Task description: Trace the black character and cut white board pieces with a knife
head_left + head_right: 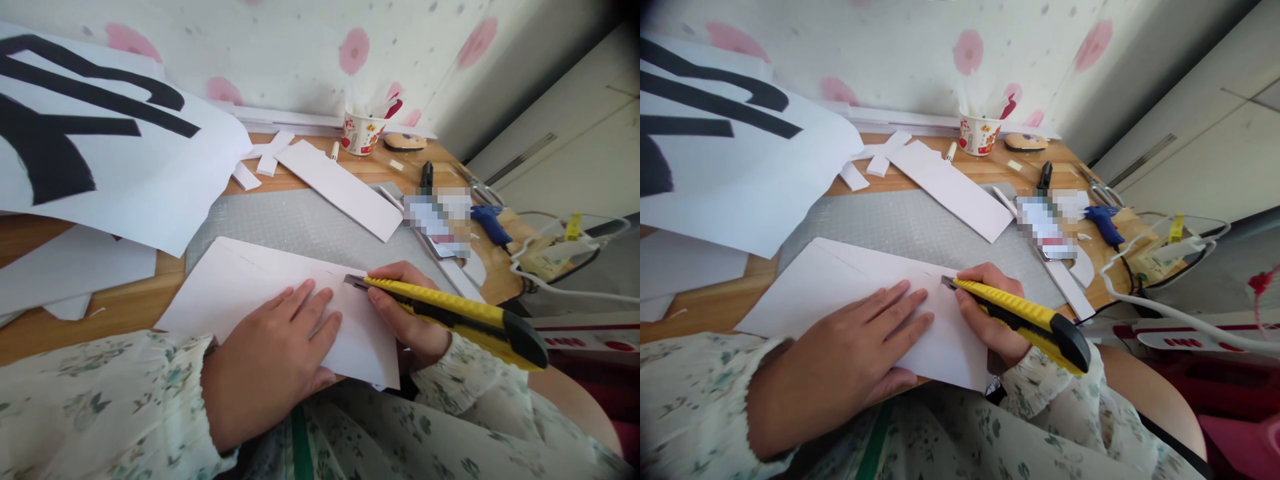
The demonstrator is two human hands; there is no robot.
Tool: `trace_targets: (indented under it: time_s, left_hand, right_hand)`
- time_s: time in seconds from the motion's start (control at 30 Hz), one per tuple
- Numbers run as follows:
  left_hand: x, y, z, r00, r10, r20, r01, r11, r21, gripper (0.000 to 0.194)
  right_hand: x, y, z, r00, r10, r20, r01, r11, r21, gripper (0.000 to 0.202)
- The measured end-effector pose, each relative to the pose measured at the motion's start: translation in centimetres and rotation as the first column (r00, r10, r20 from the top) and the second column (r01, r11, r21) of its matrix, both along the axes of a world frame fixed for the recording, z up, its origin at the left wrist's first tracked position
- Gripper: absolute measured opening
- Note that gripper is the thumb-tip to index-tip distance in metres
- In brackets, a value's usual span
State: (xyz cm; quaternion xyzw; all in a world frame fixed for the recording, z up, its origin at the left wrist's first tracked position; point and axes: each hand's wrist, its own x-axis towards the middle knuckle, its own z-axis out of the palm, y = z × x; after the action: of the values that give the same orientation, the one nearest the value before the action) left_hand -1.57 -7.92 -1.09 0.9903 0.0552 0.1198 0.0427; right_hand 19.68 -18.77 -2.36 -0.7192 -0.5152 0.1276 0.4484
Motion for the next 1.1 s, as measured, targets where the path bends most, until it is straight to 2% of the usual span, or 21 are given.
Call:
trace_targets:
  time_s: [0.73,1.1]
  left_hand:
    - [0.3,0.1,0.1,1.0,-0.008,-0.007,0.008,1.0,0.001,0.065]
    - [0.4,0.0,0.5,0.998,0.011,-0.057,-0.013,0.999,-0.041,0.06]
  right_hand:
    - [-0.2,-0.1,0.2,1.0,0.007,0.005,-0.007,1.0,-0.018,0.009]
    - [-1.7,-0.2,1.3,0.984,-0.029,0.175,0.021,0.999,0.044,0.005]
